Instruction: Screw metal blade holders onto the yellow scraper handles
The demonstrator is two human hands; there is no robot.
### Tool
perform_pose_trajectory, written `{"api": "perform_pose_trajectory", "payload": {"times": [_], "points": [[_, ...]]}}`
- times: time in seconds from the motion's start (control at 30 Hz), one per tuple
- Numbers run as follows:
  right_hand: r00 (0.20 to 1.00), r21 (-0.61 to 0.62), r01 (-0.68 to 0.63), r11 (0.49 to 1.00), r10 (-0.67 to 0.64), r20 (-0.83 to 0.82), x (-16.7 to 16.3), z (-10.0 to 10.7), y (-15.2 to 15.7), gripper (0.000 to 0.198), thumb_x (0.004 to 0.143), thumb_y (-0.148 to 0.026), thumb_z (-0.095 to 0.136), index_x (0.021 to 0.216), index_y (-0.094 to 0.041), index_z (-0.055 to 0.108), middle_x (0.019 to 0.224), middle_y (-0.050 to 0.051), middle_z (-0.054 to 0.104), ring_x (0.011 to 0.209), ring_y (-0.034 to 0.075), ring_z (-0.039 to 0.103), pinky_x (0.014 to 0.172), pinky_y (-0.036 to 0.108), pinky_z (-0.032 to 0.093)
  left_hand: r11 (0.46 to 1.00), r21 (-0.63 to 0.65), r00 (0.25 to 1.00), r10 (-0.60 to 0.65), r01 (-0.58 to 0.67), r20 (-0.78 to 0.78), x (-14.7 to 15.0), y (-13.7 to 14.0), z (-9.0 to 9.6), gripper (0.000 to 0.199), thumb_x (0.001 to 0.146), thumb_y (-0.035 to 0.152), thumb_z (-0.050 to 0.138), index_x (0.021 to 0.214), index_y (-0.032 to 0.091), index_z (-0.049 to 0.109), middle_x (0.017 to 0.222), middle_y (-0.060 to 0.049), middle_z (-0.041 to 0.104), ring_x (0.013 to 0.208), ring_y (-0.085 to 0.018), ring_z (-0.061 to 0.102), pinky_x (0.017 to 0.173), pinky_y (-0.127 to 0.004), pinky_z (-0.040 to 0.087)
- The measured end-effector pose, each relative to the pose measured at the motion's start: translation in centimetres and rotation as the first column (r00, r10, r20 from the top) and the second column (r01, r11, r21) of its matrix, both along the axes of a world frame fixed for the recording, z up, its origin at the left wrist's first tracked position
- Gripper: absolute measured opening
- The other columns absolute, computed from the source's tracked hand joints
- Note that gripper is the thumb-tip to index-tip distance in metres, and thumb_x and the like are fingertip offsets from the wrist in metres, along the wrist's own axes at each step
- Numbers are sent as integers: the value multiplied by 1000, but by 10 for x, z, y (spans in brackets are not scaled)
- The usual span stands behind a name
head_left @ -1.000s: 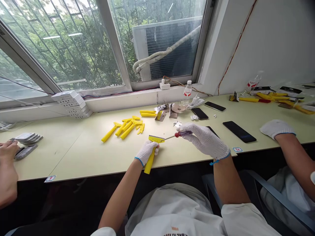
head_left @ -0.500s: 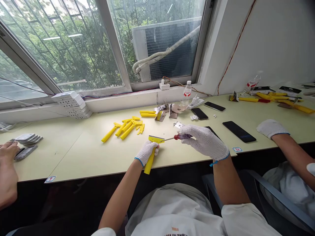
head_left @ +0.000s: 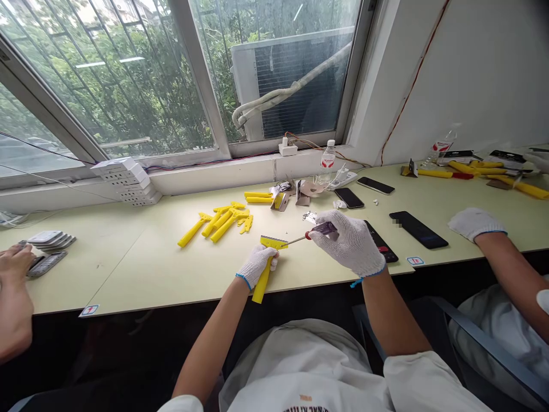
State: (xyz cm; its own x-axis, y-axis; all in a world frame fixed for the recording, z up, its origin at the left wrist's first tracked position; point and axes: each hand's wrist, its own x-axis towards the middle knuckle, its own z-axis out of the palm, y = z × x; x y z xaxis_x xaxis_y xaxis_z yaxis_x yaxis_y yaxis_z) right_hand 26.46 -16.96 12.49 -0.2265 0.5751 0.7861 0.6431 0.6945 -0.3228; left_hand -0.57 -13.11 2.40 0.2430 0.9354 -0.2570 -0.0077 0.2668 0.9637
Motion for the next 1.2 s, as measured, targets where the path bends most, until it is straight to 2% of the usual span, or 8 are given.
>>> {"api": "perform_pose_trajectory", "payload": {"times": [0.13,0.23,0.37,0.5,0.6,0.8,0.93,1.2], "points": [[999,-62,38,997,-38,-3,1,2,0,26,98,-37,79,113,-22,64,94,-2,78,80,14,78,73,24,56,1000,-1,999,10,-10,32,1,0,0,10,84,25,68,78,17,65,66,-2,57,56,-12,50,56,-27,44],[997,-143,-72,987,72,-5,6,7,-2,21,103,-28,71,122,-23,63,100,0,77,88,14,77,79,25,58,1000,-8,1000,16,-16,21,1,0,1,10,83,25,68,78,17,64,66,-2,58,55,-13,51,56,-27,45],[965,-163,-262,951,261,-29,9,15,-7,34,101,-12,62,134,-23,60,120,6,74,99,14,77,83,24,61,1000,-10,1000,13,-13,-6,1,-1,4,12,84,27,68,78,18,65,64,-2,58,56,-14,52,57,-27,45],[932,-197,-357,913,363,-8,8,20,-11,30,101,-7,62,126,-23,63,119,6,74,99,14,76,85,24,63,1000,7,999,-11,11,-34,0,-1,4,14,85,29,67,76,18,66,61,-3,58,55,-14,52,56,-27,44],[936,-168,-345,923,352,9,7,20,-11,25,102,-10,64,123,-23,63,111,4,75,94,12,75,84,22,63,1000,5,999,-18,19,-31,0,0,2,14,85,29,66,76,18,66,61,-3,58,54,-14,51,56,-27,44],[962,-72,-271,960,272,-5,8,10,-2,37,105,-11,63,139,-26,61,123,4,77,105,13,78,91,24,64,1000,13,1000,-16,16,8,-2,1,-4,14,86,30,68,81,17,67,66,-2,58,58,-14,53,58,-27,45],[975,4,-215,977,214,53,7,8,1,33,107,-16,64,138,-26,62,127,6,78,106,16,80,95,29,65,1000,6,1000,-13,13,4,-2,1,-4,13,86,30,68,80,18,67,66,-2,58,57,-14,52,58,-27,45],[973,4,-217,976,215,84,7,9,0,29,108,-22,66,136,-25,60,114,5,79,95,15,81,87,27,64,1000,-1,1000,-2,2,12,0,1,-2,11,84,28,68,80,18,65,66,-1,57,57,-13,51,57,-27,44]]}}
